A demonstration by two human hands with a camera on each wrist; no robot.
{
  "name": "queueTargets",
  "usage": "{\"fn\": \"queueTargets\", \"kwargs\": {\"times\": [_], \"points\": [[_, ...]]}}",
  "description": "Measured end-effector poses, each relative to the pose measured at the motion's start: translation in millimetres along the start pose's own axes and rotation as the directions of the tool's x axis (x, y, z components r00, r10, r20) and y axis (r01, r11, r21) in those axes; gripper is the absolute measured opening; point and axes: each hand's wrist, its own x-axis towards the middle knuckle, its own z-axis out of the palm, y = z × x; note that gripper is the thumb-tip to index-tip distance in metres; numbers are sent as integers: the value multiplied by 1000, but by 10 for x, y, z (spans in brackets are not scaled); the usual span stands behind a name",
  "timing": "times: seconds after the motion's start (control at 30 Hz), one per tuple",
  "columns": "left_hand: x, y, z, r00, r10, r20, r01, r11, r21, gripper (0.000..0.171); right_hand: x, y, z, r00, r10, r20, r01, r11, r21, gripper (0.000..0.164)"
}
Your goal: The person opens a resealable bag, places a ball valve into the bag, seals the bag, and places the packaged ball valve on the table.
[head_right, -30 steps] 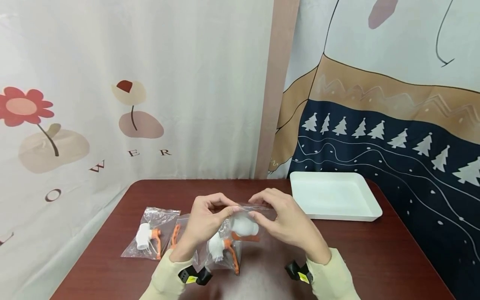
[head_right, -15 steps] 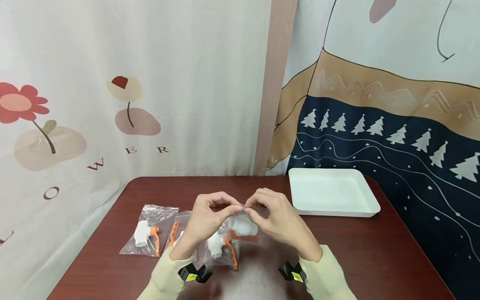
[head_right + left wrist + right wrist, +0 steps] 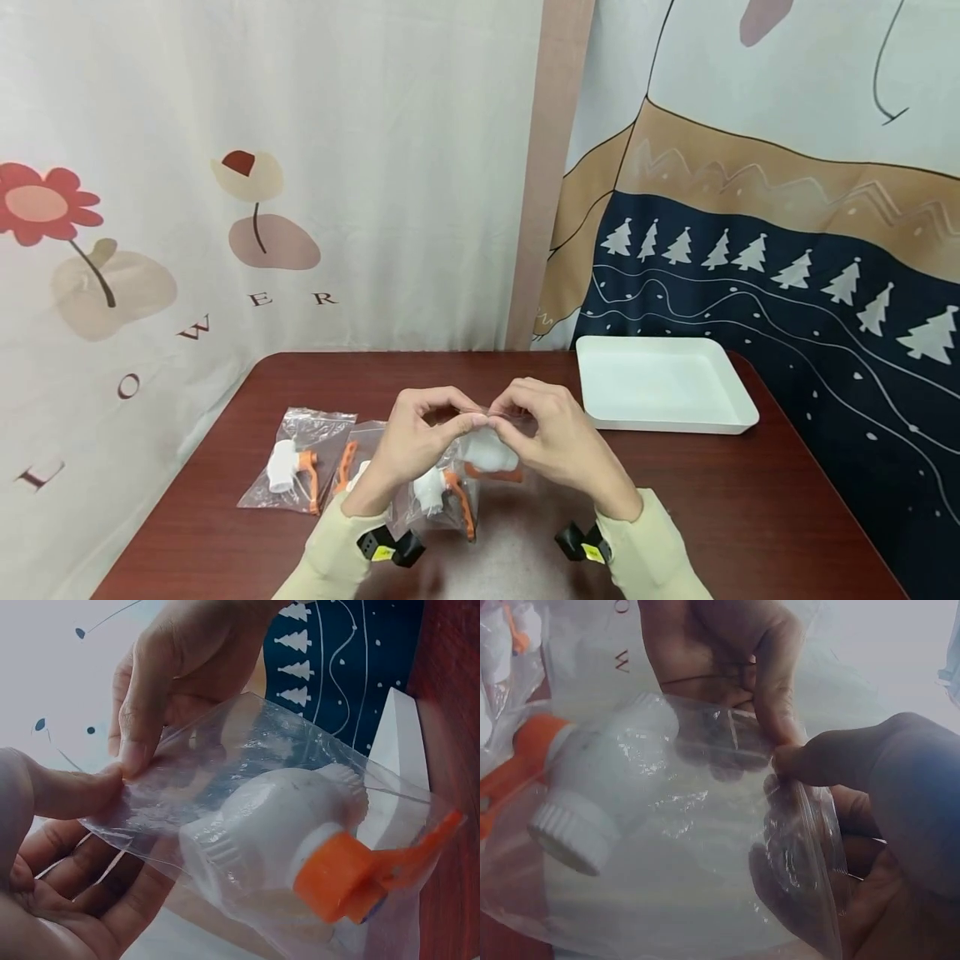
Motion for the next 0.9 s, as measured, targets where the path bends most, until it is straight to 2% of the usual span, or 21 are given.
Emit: {"fn": "queueTargets", "kwargs": {"times": [0.23, 0.4, 0.5, 0.7, 0.77, 0.9], "points": [[2, 16, -23, 999, 34, 27, -32, 997, -73, 11, -13, -2, -27, 998, 57, 34, -58, 997, 55, 17], [-2, 43, -64, 999, 32, 10, -31, 995, -97, 7, -19, -2, -46, 996, 82, 19, -83, 993, 87, 16], [3, 33, -66, 999, 35, 14, -33, 992, -120, 5, -12, 2, -50, 998, 59, -1, -59, 992, 111, 15], [18, -67, -19, 992, 86, 93, -67, 979, -190, 10, -12, 3, -44, 999, -11, -48, 18, 991, 136, 14], [23, -101, -9, 992, 87, 92, -70, 981, -180, 12, -5, 2, -38, 998, -17, -57, 24, 991, 133, 14], [22, -130, 11, 997, 60, 38, -55, 990, -127, 10, -6, 12, -29, 999, 10, -51, -4, 991, 131, 13]]}}
